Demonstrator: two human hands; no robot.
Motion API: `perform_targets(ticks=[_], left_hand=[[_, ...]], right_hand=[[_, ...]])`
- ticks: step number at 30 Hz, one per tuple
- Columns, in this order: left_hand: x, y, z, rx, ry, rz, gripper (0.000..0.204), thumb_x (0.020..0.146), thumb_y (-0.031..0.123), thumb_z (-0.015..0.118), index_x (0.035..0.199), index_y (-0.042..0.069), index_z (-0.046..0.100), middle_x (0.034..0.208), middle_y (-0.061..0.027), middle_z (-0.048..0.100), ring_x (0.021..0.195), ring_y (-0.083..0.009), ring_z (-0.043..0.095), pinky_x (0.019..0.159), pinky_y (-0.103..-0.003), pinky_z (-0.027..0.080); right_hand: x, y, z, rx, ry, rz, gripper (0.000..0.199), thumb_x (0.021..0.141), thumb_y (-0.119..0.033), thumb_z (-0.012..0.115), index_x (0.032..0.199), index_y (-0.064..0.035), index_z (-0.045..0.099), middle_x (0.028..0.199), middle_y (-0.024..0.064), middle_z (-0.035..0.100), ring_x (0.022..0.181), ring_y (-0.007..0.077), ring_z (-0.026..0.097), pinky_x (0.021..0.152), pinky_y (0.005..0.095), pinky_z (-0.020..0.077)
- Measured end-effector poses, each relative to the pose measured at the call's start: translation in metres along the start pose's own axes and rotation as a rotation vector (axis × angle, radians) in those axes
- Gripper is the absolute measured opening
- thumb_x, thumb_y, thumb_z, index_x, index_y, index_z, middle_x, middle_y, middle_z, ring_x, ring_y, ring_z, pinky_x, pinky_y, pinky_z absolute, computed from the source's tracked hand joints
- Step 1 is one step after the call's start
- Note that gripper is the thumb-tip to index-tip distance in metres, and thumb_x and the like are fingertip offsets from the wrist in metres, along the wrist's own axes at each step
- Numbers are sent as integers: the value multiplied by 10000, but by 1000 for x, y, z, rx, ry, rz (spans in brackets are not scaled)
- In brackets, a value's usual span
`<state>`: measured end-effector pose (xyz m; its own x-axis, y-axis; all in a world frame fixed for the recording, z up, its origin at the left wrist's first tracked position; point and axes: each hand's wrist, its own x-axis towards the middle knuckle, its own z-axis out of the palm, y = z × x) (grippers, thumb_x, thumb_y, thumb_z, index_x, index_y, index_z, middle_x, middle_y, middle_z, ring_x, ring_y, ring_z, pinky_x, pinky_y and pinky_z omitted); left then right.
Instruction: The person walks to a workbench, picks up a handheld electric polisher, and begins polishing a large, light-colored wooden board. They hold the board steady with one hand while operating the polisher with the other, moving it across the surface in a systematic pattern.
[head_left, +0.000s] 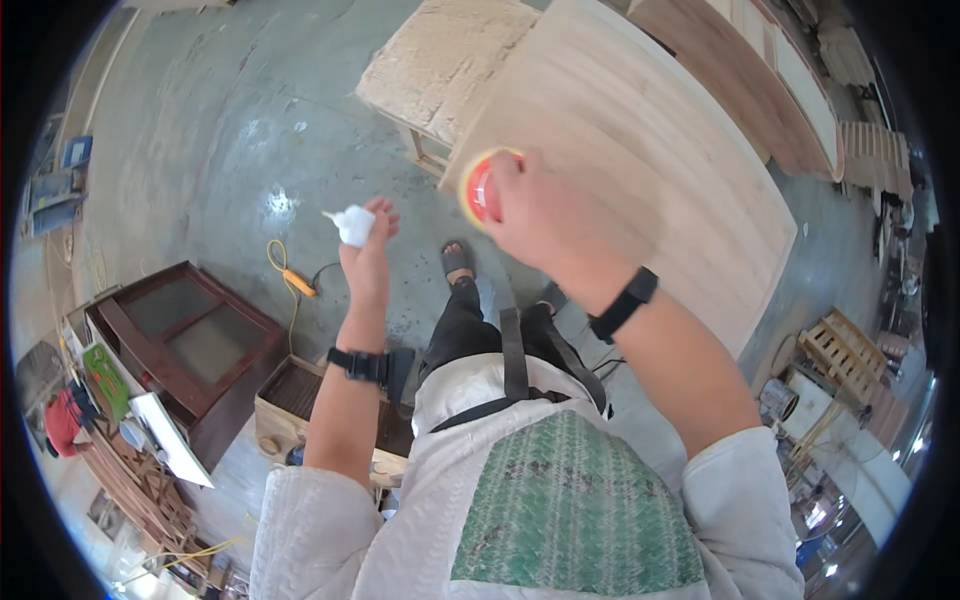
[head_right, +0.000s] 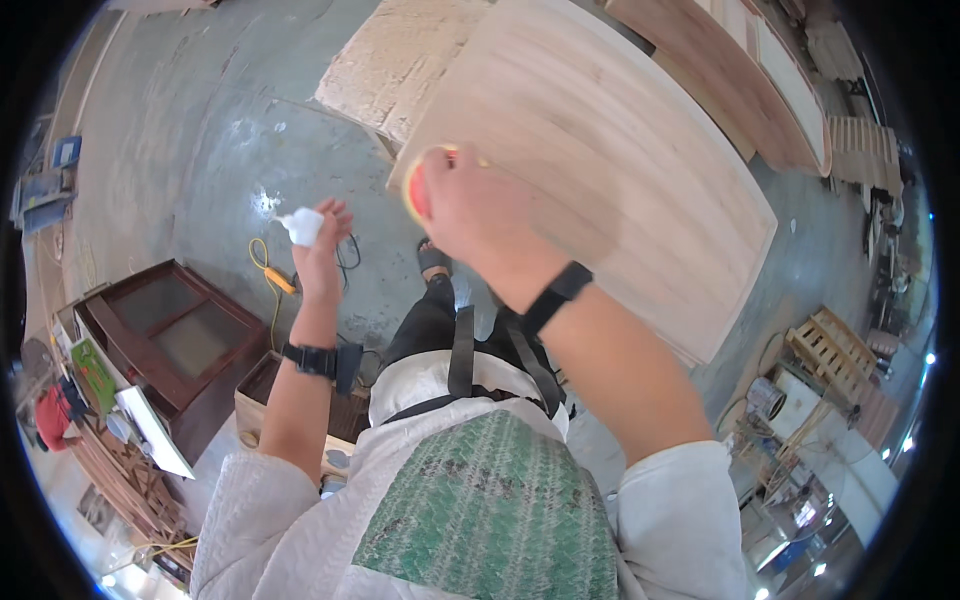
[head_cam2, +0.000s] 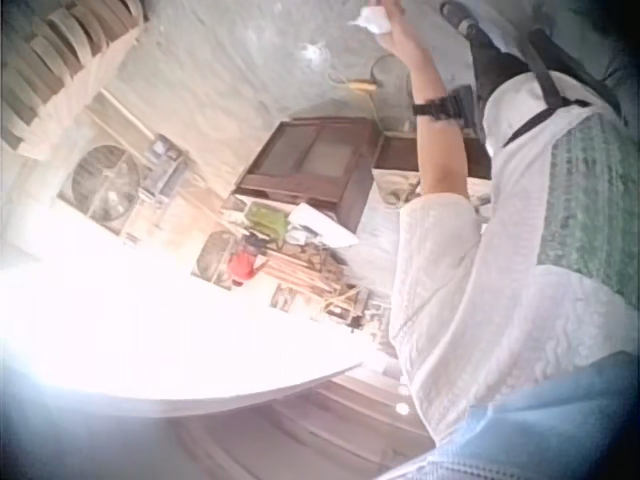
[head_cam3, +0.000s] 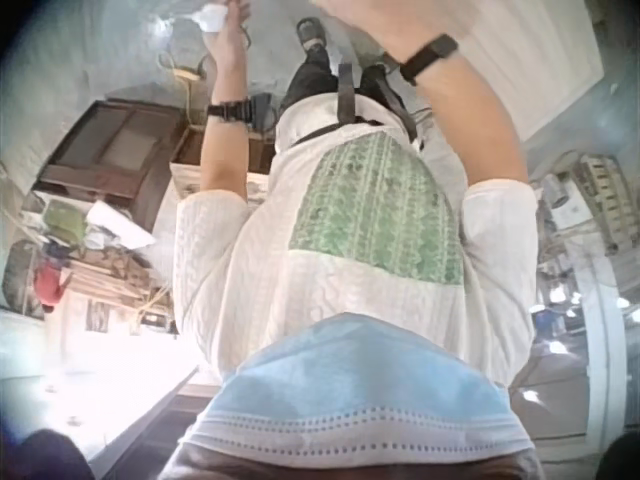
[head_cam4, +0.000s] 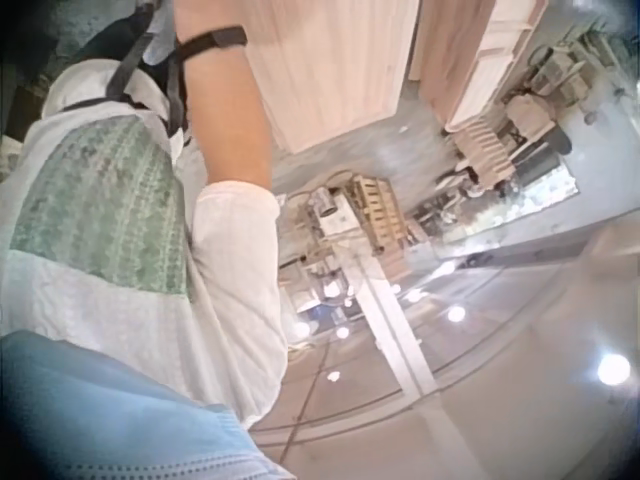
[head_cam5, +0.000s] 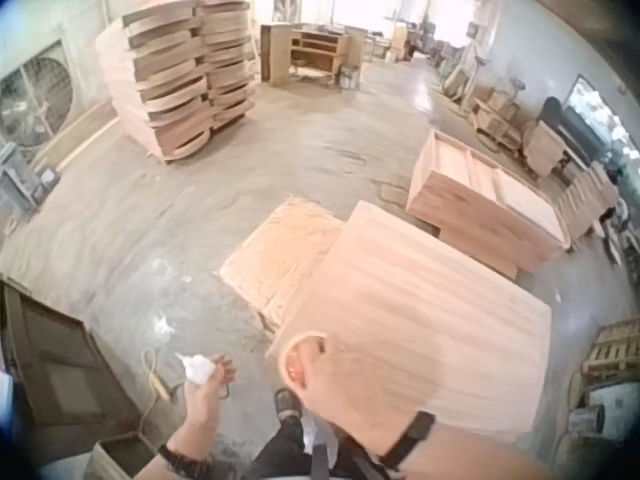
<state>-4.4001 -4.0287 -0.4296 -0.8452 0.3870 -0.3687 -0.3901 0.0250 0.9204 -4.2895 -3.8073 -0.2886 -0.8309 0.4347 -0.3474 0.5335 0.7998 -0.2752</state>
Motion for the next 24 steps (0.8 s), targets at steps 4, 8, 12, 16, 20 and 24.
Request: perform_targets(ticks=[4,8,12,16,20,24], left_hand=[[-28,-13,-24,66,47,-47,377,1022,220,686,1302,-32,660,1175,-96,734,1029,-180,694,927,-341,543],[-36,-15,-18,228,-7,50,341,1015,236,699,1250,-11,696,1114,-75,747,1006,-150,691,914,-319,535],[-29,18,11,380,-203,94,323,976,239,725,1217,24,714,1146,-129,737,1069,-226,705,949,-337,531],[-14,21,35,658,-343,572,420,918,189,752,1305,42,676,1381,-157,638,1285,-323,621,1066,-435,487],[-12,25,60,819,-441,813,521,837,227,792,1319,76,667,1472,-151,574,1435,-408,457,1172,-561,364],[-11,19,72,845,-420,796,524,844,220,785,1320,53,644,1446,-155,590,1419,-408,469,1160,-550,374]], right_hand=[[19,-35,-4,-42,-8,-100,491,869,-274,776,1253,-75,543,1220,200,606,931,397,730,733,517,602],[12,-5,17,20,62,-67,493,870,-269,774,1256,-71,540,1221,213,601,954,409,718,754,509,600],[-24,50,21,-2,90,106,529,877,-290,759,1292,-67,519,1228,225,593,974,438,700,790,516,594],[-72,102,19,-99,165,293,581,870,-331,761,1313,-63,497,1233,233,588,972,460,690,812,537,584],[-102,152,10,-102,171,473,606,868,-360,764,1314,-58,487,1233,236,585,969,473,685,821,541,579],[-90,167,8,-101,176,485,594,871,-364,763,1299,-53,494,1196,239,589,929,464,682,796,545,576]])
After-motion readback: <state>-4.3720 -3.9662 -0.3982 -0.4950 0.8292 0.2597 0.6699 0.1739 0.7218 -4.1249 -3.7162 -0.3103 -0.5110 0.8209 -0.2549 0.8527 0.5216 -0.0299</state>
